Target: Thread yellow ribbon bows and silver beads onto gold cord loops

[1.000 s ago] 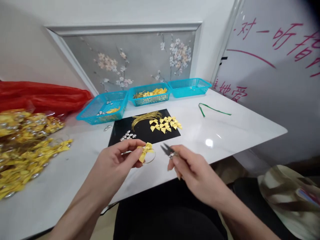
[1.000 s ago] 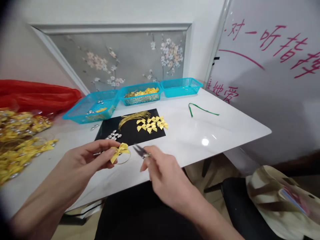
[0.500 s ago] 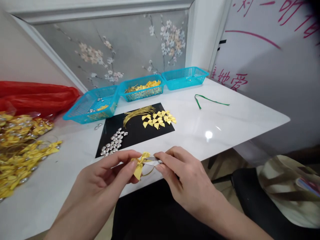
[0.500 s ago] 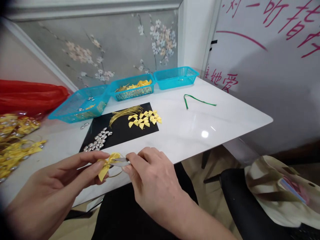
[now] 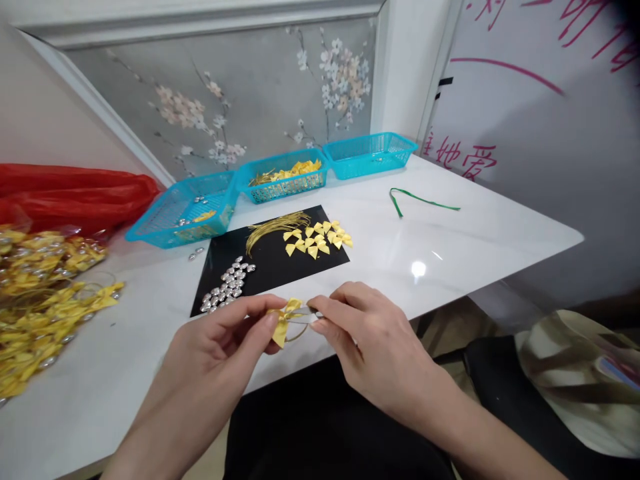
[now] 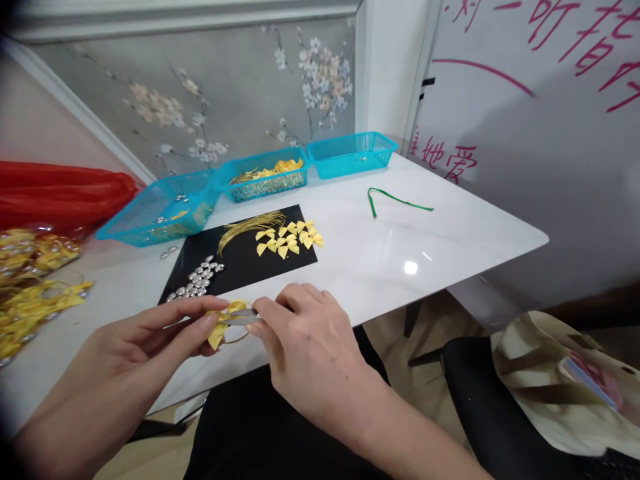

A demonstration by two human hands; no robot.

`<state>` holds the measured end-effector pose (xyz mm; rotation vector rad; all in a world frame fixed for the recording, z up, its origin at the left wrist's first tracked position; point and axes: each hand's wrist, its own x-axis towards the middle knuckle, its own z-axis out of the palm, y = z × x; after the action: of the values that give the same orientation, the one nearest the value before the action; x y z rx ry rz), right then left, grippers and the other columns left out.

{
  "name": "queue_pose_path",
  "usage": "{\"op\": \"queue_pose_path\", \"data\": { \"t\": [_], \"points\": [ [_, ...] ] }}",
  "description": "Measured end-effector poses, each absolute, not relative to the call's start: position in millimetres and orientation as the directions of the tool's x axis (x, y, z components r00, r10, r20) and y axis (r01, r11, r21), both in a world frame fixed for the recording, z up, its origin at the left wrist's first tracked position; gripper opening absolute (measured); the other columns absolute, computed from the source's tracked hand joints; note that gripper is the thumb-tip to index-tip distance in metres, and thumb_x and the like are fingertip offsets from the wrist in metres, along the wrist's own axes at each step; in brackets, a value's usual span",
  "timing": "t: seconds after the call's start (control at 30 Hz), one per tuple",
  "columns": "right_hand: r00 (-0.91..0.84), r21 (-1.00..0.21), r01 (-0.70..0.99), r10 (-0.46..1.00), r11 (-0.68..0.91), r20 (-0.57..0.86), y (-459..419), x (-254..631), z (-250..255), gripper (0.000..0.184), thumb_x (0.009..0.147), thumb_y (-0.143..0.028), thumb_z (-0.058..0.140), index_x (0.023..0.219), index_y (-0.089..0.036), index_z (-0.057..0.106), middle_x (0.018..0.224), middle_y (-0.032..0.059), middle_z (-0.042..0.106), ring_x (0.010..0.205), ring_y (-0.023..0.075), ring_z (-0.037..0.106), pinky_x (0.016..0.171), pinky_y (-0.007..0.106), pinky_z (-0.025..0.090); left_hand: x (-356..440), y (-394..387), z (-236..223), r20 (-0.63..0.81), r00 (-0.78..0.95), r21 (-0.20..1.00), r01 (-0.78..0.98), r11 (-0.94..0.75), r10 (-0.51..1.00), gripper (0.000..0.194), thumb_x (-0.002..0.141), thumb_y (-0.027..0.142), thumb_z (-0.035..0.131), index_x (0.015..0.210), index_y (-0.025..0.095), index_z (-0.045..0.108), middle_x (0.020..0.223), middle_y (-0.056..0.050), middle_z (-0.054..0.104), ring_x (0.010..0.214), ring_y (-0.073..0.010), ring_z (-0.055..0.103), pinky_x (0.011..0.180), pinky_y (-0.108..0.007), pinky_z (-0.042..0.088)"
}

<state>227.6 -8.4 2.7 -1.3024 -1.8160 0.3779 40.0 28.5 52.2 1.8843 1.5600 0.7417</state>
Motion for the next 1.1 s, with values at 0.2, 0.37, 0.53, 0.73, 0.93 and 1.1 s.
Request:
{"op": "queue_pose_path", "data": {
  "t": [0.2,0.37,0.53,0.73,0.93,1.1],
  "points": [
    [-0.106,-0.643,0.649,0.885,0.407,0.453,-0.9,230.8,0.9,0.022,0.099,-0.022,0.054,0.110,-0.017,0.072,0.089,0.0065,0.065,0.081,0.0214,0.060,0.075,0.038,0.050,46.1,35.8,47.8,-0.008,0.168,0.788,0.608,-0.098,0.986,0.023,0.081,0.048,0.071,0.096,0.032,0.076,0.078,0.004,0.079,0.068,-0.0156,0.070,0.062,-0.019,0.058],
    [-0.086,-0.668,0.624,0.885,0.405,0.457,3.4,232.8,-2.3,0.022,0.099,-0.021,0.053,0.106,-0.016,0.074,0.086,0.0060,0.064,0.079,0.0200,0.060,0.074,0.035,0.049,50.9,39.6,48.0,-0.026,0.193,0.833,0.546,-0.086,0.981,0.018,0.078,0.043,0.073,0.092,0.031,0.077,0.078,0.004,0.080,0.066,-0.0152,0.070,0.061,-0.019,0.058],
    [-0.057,-0.710,0.585,0.893,0.392,0.446,5.9,235.3,-4.2,0.024,0.099,-0.021,0.052,0.107,-0.016,0.074,0.086,0.0064,0.064,0.079,0.0192,0.060,0.073,0.033,0.049,55.7,42.2,48.1,-0.020,0.187,0.826,0.556,-0.089,0.982,0.019,0.080,0.045,0.073,0.091,0.031,0.078,0.067,0.004,0.075,0.064,-0.0157,0.069,0.060,-0.020,0.059],
    [-0.080,-0.790,0.520,0.939,0.325,0.333,12.7,239.1,-5.9,0.025,0.099,-0.022,0.051,0.109,-0.020,0.074,0.085,0.0041,0.062,0.079,0.0180,0.060,0.073,0.030,0.048,62.5,48.7,46.9,-0.021,0.172,0.821,0.565,-0.082,0.985,0.019,0.077,0.043,0.074,0.088,0.028,0.079,0.065,0.002,0.074,0.061,-0.0181,0.069,0.061,-0.026,0.059],
    [-0.073,-0.797,0.506,0.938,0.328,0.339,18.0,242.0,-9.6,0.024,0.099,-0.021,0.052,0.108,-0.020,0.074,0.082,0.0026,0.060,0.075,0.0161,0.058,0.069,0.028,0.045,64.4,52.8,43.3,-0.069,0.144,0.834,0.552,-0.023,0.987,0.019,0.076,0.043,0.075,0.089,0.030,0.080,0.067,0.003,0.075,0.062,-0.0162,0.069,0.061,-0.024,0.057],
    [-0.046,-0.810,0.510,0.950,0.288,0.309,23.0,251.2,-13.0,0.023,0.098,-0.020,0.053,0.108,-0.019,0.074,0.085,0.0036,0.062,0.077,0.0163,0.059,0.067,0.027,0.044,63.8,54.7,40.8,-0.098,0.145,0.851,0.525,0.008,0.985,0.019,0.077,0.045,0.076,0.089,0.030,0.080,0.069,0.004,0.074,0.064,-0.0142,0.067,0.064,-0.022,0.055]
  ]
}}
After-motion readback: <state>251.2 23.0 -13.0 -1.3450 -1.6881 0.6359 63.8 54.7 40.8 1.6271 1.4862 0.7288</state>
